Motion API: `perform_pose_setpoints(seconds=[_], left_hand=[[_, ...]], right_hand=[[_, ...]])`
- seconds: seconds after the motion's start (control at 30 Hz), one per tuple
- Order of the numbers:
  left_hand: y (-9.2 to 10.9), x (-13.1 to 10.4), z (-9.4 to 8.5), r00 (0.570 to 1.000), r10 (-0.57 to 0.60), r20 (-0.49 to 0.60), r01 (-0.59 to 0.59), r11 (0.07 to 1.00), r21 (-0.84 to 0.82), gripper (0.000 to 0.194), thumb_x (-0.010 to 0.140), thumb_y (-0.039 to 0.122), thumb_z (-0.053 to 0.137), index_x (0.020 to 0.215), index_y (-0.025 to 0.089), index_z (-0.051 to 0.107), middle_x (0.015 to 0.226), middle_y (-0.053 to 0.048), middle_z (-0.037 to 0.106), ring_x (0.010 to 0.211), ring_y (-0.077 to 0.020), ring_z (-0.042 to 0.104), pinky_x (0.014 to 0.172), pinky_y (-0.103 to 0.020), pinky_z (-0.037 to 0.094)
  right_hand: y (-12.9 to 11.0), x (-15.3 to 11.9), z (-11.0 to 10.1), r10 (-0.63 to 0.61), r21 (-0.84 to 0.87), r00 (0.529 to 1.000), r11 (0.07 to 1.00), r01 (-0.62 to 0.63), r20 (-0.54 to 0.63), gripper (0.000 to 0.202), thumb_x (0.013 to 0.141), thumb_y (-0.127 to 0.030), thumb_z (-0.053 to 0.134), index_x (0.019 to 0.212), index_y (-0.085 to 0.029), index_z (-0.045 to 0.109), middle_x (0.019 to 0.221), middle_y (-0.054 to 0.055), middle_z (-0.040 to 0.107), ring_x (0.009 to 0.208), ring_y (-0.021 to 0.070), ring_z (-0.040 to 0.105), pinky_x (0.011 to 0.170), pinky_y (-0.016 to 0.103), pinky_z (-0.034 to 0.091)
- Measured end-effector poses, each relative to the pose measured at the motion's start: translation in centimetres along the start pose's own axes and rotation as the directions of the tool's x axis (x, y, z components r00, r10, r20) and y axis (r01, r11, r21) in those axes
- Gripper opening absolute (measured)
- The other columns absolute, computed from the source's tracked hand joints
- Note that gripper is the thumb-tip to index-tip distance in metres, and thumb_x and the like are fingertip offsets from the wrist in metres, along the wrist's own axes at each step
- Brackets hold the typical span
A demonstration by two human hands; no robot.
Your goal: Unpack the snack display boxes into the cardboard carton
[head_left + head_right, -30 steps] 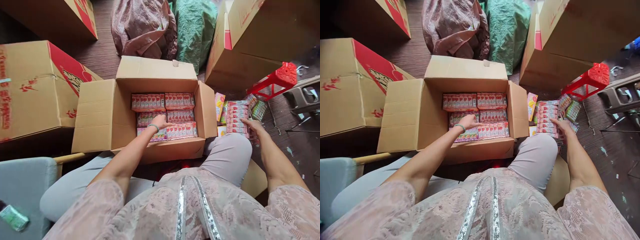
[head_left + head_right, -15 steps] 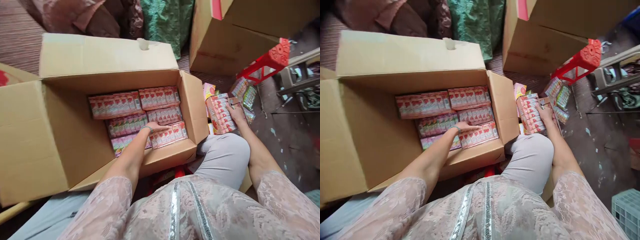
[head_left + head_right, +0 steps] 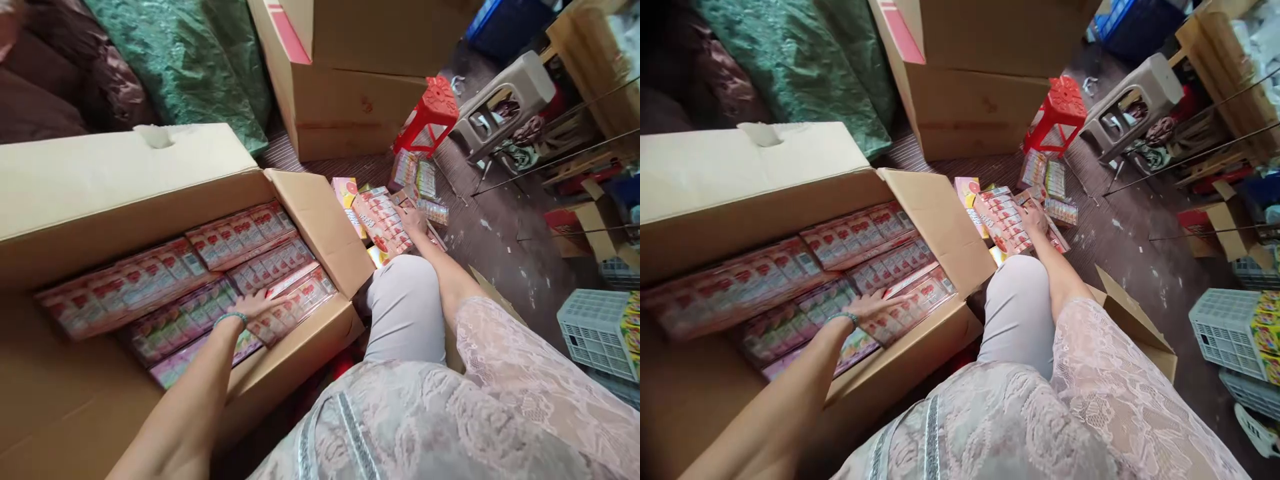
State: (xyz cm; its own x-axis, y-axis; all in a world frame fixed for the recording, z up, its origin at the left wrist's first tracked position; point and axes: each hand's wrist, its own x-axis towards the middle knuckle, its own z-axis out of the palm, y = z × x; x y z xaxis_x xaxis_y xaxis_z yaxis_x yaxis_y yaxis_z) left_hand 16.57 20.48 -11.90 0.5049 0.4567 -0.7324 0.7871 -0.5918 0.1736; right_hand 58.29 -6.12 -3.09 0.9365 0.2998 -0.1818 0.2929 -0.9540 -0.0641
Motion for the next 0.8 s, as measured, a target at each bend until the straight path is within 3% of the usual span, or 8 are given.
perform_pose_setpoints(seconds=[0.13, 0.27, 0.33, 0.43, 0.53, 0.63, 0.7, 0.8], left_hand=[[1.9, -4.5, -1.6, 1.000, 0.010, 0.009, -0.011, 0.988, 0.153, 0.099, 0.067, 0.064, 0.080, 0.148, 0.013, 0.053, 0.145, -0.027, 0.061, 0.135, -0.0464, 0.056, 0.111, -0.064, 0.041], [2.2, -9.0, -2.2, 0.986, -0.026, -0.162, 0.046, 0.991, 0.122, 0.070, 0.069, 0.040, 0.078, 0.132, 0.014, 0.061, 0.135, -0.024, 0.064, 0.127, -0.0421, 0.059, 0.112, -0.060, 0.042], [1.5, -11.5, -2.3, 0.948, -0.067, -0.312, 0.089, 0.994, 0.060, 0.058, 0.072, 0.035, 0.072, 0.124, 0.010, 0.063, 0.130, -0.024, 0.063, 0.122, -0.0404, 0.059, 0.106, -0.052, 0.048], [0.2, -16.2, -2.4, 0.820, -0.067, -0.568, 0.085, 0.996, 0.006, 0.054, 0.073, 0.034, 0.069, 0.120, 0.008, 0.062, 0.123, -0.024, 0.061, 0.116, -0.0408, 0.057, 0.100, -0.050, 0.051], [-0.4, -21.8, -1.5, 0.648, -0.011, -0.762, -0.007, 1.000, -0.021, 0.060, 0.068, 0.031, 0.072, 0.122, 0.009, 0.061, 0.120, -0.021, 0.060, 0.113, -0.0396, 0.056, 0.103, -0.052, 0.050], [0.6, -26.4, 0.9, 0.479, 0.043, -0.877, -0.148, 0.988, -0.032, 0.065, 0.065, 0.025, 0.073, 0.127, 0.012, 0.059, 0.120, -0.017, 0.060, 0.112, -0.0361, 0.056, 0.105, -0.050, 0.050], [1.7, -27.9, 3.2, 0.411, 0.076, -0.908, -0.248, 0.968, -0.031, 0.064, 0.066, 0.023, 0.073, 0.128, 0.014, 0.058, 0.121, -0.016, 0.061, 0.112, -0.0341, 0.056, 0.104, -0.048, 0.051], [3.1, -27.8, 6.5, 0.362, 0.106, -0.926, -0.352, 0.936, -0.031, 0.068, 0.066, 0.018, 0.074, 0.132, 0.015, 0.056, 0.125, -0.015, 0.062, 0.116, -0.0339, 0.057, 0.107, -0.049, 0.049]], right_hand=[[-0.1, 0.1, 0.2, 0.030, 0.061, 0.999, 0.998, -0.030, 0.011, 0.077, 0.108, -0.070, 0.036, 0.135, -0.009, 0.075, 0.123, 0.028, 0.074, 0.113, 0.0355, 0.073, 0.098, 0.043, 0.055], [-0.8, -0.6, 0.0, -0.024, 0.159, 0.995, 0.987, 0.040, -0.102, 0.066, 0.108, -0.060, 0.048, 0.143, -0.006, 0.063, 0.130, 0.030, 0.070, 0.122, 0.0376, 0.068, 0.103, 0.049, 0.052], [-1.2, -1.1, -0.7, -0.072, 0.213, 0.980, 0.971, 0.111, -0.184, 0.057, 0.108, -0.049, 0.052, 0.145, -0.006, 0.057, 0.137, 0.029, 0.065, 0.125, 0.0364, 0.065, 0.104, 0.048, 0.051], [-1.7, -1.9, -3.0, -0.156, 0.276, 0.933, 0.928, 0.251, -0.323, 0.045, 0.109, -0.035, 0.045, 0.143, -0.008, 0.056, 0.140, 0.028, 0.061, 0.126, 0.0335, 0.064, 0.103, 0.047, 0.050], [-2.7, -4.0, -6.6, -0.291, 0.310, 0.819, 0.821, 0.479, -0.494, 0.043, 0.111, -0.032, 0.032, 0.135, -0.011, 0.061, 0.131, 0.027, 0.065, 0.118, 0.0297, 0.065, 0.101, 0.045, 0.049], [-4.5, -9.6, -10.5, -0.501, 0.270, 0.659, 0.642, 0.718, -0.562, 0.047, 0.112, -0.033, 0.024, 0.129, -0.014, 0.063, 0.106, 0.018, 0.071, 0.095, 0.0249, 0.066, 0.090, 0.038, 0.050], [-5.8, -15.4, -12.3, -0.696, 0.176, 0.539, 0.525, 0.833, -0.475, 0.042, 0.111, -0.031, 0.027, 0.126, -0.017, 0.065, 0.094, 0.011, 0.072, 0.084, 0.0227, 0.066, 0.080, 0.033, 0.048], [-8.0, -25.0, -13.1, -0.927, -0.070, 0.337, 0.352, 0.933, -0.164, 0.035, 0.108, -0.025, 0.035, 0.121, -0.020, 0.068, 0.103, 0.011, 0.075, 0.090, 0.0221, 0.068, 0.072, 0.029, 0.041]])
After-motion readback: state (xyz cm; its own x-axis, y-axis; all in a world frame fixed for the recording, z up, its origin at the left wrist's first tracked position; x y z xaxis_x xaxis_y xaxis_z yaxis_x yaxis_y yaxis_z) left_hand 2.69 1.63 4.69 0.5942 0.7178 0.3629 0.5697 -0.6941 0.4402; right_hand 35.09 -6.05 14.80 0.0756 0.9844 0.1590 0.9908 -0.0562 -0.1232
